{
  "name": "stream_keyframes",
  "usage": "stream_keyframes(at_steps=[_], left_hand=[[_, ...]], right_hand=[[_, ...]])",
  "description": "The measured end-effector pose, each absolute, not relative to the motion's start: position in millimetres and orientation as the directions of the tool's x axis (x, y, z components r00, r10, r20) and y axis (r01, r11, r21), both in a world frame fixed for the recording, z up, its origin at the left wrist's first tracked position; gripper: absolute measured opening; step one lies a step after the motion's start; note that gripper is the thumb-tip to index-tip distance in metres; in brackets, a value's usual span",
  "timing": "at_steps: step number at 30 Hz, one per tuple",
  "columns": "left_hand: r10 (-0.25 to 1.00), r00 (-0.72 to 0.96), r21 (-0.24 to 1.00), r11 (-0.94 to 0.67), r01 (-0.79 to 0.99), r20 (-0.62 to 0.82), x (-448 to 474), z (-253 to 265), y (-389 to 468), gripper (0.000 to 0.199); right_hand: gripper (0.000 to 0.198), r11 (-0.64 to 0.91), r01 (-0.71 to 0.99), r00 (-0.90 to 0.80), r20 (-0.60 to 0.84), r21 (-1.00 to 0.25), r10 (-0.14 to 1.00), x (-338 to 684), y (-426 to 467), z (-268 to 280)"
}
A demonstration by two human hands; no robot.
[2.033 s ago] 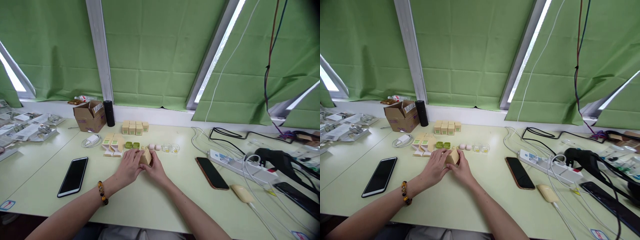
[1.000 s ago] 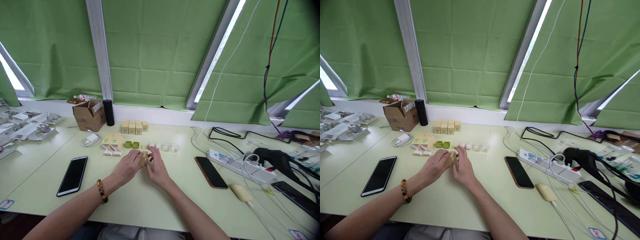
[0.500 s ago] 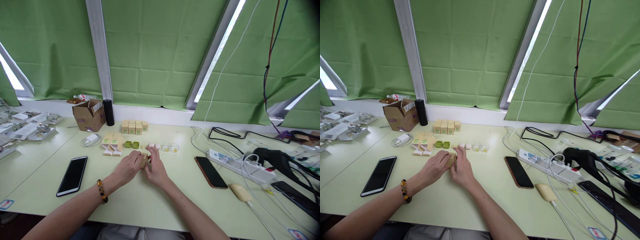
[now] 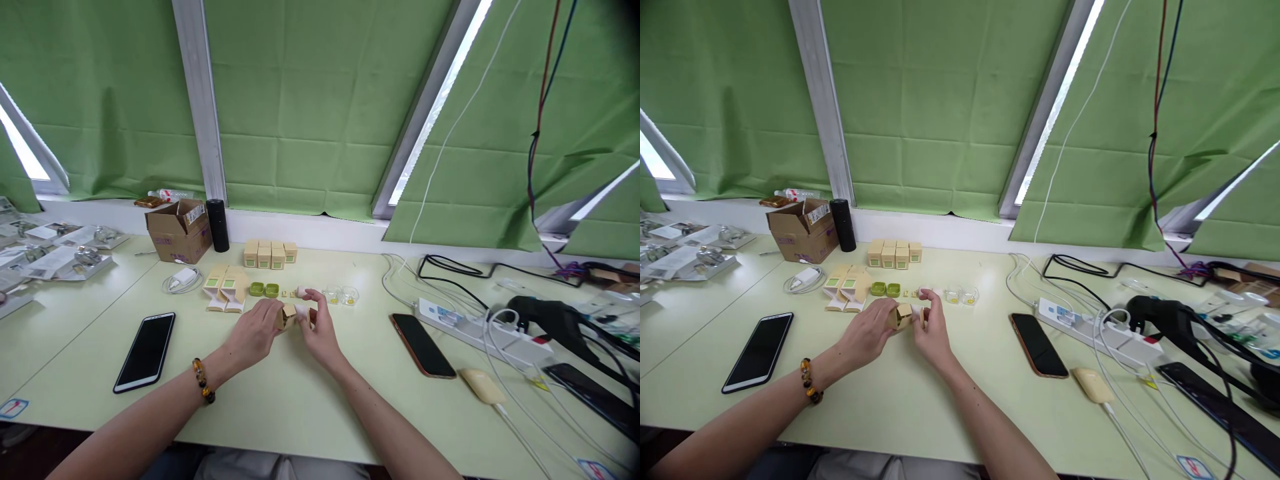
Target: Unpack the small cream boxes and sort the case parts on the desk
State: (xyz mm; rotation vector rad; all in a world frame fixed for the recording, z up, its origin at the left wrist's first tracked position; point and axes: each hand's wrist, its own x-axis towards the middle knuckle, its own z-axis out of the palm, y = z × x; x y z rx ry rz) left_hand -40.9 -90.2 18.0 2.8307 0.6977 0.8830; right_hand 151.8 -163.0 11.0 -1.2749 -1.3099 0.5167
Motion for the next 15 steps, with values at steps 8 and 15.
stream_keyframes(at_steps=[8, 15], left_hand=[[0.533, 0.685, 0.335, -0.846, 0.415, 0.497, -40, 18, -88, 0.026], [0.511, 0.676, 0.365, -0.858, 0.362, 0.531, -39, 17, -88, 0.051]], right_hand=[[0.045, 0.313, 0.040, 0.408, 0.302, -0.949, 0.862, 165, -146, 0], [0.039, 0.299, 0.383, 0.475, 0.463, -0.874, 0.748, 173, -143, -6]])
